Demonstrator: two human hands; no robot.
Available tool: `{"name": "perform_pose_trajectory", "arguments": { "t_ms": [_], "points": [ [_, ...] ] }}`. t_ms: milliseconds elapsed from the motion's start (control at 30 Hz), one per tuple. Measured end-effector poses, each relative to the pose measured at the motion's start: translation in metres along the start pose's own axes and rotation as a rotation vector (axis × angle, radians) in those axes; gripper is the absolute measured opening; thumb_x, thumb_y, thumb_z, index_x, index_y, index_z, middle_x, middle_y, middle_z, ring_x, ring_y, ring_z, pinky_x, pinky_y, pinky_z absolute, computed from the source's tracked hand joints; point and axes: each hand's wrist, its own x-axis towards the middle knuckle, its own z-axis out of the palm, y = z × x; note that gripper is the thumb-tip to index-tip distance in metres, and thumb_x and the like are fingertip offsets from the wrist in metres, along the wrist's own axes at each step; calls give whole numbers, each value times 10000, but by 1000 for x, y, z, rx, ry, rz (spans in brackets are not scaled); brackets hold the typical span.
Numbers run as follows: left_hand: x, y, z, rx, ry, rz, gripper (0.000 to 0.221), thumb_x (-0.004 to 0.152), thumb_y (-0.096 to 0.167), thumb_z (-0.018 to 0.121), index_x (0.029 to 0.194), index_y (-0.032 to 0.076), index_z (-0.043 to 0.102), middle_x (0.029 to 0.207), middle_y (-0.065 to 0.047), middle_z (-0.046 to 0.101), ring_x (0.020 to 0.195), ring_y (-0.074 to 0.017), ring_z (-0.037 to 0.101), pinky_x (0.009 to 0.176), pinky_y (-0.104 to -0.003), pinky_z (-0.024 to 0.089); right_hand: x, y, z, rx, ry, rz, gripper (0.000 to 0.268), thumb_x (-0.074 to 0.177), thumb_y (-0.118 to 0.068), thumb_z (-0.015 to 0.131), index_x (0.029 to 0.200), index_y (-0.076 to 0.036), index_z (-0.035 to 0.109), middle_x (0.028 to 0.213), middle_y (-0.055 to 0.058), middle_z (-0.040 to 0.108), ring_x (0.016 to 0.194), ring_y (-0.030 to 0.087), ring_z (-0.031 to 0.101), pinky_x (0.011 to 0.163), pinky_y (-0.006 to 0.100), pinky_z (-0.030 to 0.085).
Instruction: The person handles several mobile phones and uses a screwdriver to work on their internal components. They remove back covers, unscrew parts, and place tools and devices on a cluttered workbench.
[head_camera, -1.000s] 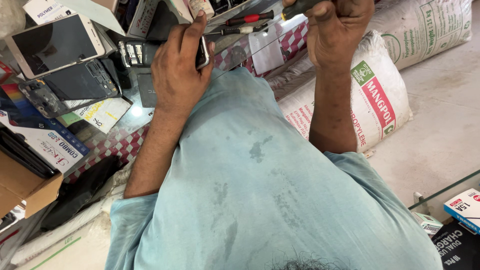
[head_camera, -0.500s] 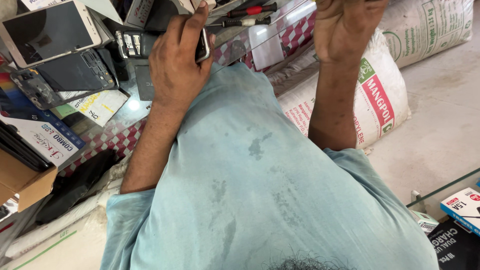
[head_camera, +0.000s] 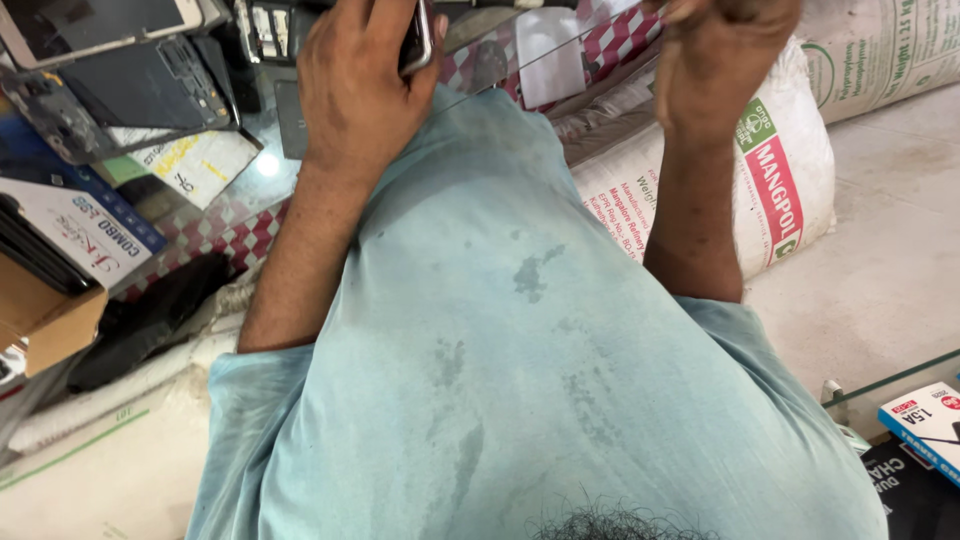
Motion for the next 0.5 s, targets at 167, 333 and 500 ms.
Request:
{"name": "perform_pose_trajectory", "arguments": {
  "t_ms": [167, 333, 500],
  "points": [
    [-2, -2, -2, 8, 5, -22, 245, 1045, 188, 756, 1256, 104, 664, 1041, -145, 625, 896, -355, 659, 763, -484, 532, -28, -4, 32, -600, -169, -23, 324, 927, -30, 930, 1129, -3, 679, 984, 57, 704, 813, 166, 649, 697, 262, 512],
    [-3, -3, -2, -17, 10, -15, 243, 1056, 190, 755, 1269, 111, 667, 1046, -137, 625, 910, -348, 666, 778, -480, 538, -31, 14, 40, -1022, -351, -370, 419, 843, -236, 1005, 1093, -51, 724, 1106, 80, 690, 1079, 285, 623, 949, 426, 500],
    [-5, -4, 0, -23, 29, 3, 254, 1062, 187, 755, 1284, 108, 660, 1063, -128, 623, 906, -323, 676, 774, -461, 550, -33, 35, 35, -1159, -274, -356, 416, 865, -302, 988, 1120, -82, 745, 1180, 55, 627, 1148, 280, 536, 997, 441, 424]
  ]
}}
